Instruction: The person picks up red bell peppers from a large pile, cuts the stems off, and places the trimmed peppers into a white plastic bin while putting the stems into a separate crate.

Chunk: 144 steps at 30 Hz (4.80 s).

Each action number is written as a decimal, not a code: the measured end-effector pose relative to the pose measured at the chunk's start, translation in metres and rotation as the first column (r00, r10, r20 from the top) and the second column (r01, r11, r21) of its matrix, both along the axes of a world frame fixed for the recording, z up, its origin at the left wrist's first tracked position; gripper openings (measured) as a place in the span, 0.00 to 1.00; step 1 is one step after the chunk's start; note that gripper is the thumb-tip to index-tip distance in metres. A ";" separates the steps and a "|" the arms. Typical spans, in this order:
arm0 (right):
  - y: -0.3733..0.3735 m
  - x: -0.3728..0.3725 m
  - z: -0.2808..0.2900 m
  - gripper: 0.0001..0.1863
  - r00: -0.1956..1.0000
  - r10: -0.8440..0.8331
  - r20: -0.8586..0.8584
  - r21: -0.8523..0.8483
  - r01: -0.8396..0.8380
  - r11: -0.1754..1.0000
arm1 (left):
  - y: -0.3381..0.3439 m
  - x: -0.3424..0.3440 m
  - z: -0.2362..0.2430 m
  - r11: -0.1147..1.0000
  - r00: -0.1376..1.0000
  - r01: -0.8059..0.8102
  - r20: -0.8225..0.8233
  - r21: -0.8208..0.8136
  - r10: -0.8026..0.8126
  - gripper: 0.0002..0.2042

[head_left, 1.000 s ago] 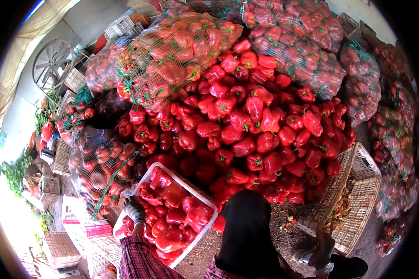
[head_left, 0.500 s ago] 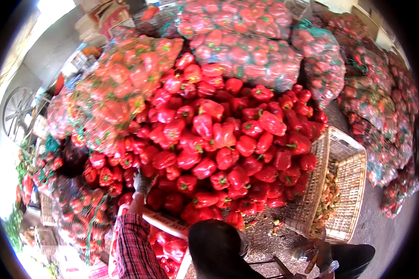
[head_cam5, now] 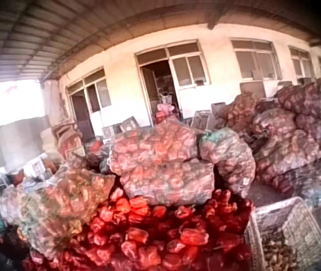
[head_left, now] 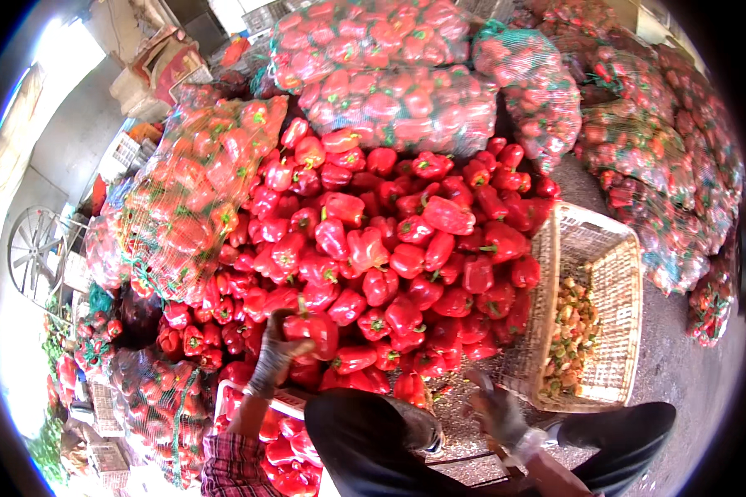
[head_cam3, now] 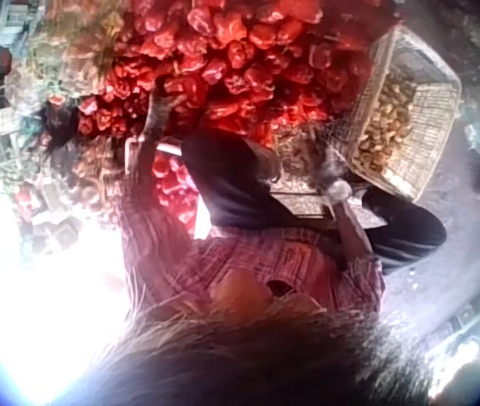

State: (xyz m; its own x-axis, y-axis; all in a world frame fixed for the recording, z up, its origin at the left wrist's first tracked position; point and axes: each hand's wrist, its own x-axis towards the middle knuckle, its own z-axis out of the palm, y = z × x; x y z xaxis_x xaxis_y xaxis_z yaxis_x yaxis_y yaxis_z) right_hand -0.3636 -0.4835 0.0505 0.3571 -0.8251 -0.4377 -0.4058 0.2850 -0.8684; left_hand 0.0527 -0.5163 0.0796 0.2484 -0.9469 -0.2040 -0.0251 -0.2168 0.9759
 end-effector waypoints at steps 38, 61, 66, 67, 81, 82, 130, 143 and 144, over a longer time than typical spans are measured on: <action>0.057 -0.200 -0.023 0.35 0.918 -0.257 0.302 -0.175 0.319 0.932 | 0.035 -0.522 -0.023 0.777 0.764 0.627 -0.154 -0.052 -0.627 0.29; 0.047 -0.177 0.036 0.26 0.692 -0.614 0.379 0.427 0.458 0.780 | 0.041 -0.404 -0.020 0.599 0.646 0.740 0.571 -0.305 -0.507 0.41; 0.042 -0.183 -0.001 0.24 0.690 -0.611 0.388 0.656 0.259 0.709 | 0.045 -0.411 -0.021 0.464 0.491 0.839 0.761 -0.284 -0.423 0.45; 0.045 -0.185 -0.005 0.16 0.689 -0.573 0.444 0.631 0.213 0.746 | 0.047 -0.411 -0.026 0.441 0.468 0.851 0.790 -0.283 -0.396 0.45; 0.050 -0.168 0.018 0.13 0.774 -0.584 0.245 0.398 0.469 0.788 | 0.065 -0.415 -0.051 0.576 0.493 0.797 0.748 -0.183 -0.444 0.46; 0.049 -0.166 0.021 0.13 0.752 -0.612 0.247 0.388 0.502 0.773 | 0.062 -0.418 -0.052 0.579 0.511 0.792 0.732 -0.196 -0.451 0.45; 0.037 -0.185 -0.027 0.05 0.475 -0.756 0.451 0.159 0.791 0.591 | 0.054 -0.341 -0.032 0.912 0.295 0.398 -0.928 -0.096 -0.227 0.36; 0.051 -0.066 -0.003 0.04 0.911 -0.311 0.271 -0.395 0.400 0.827 | 0.107 -0.344 -0.070 0.962 0.969 0.129 -0.175 -0.242 -0.174 0.28; 0.049 -0.056 0.005 0.05 0.883 -0.332 0.333 -0.403 0.451 0.796 | 0.106 -0.332 -0.058 0.971 0.972 0.115 -0.178 -0.210 -0.154 0.30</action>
State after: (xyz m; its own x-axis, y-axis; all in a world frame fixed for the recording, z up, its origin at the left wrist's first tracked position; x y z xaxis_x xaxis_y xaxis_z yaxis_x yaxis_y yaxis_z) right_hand -0.4199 -0.4342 0.0560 0.0002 -0.9969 0.0784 -0.1158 -0.0779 -0.9902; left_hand -0.2792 -0.4105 0.0216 0.0906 -0.9950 -0.0419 0.1512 -0.0279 0.9881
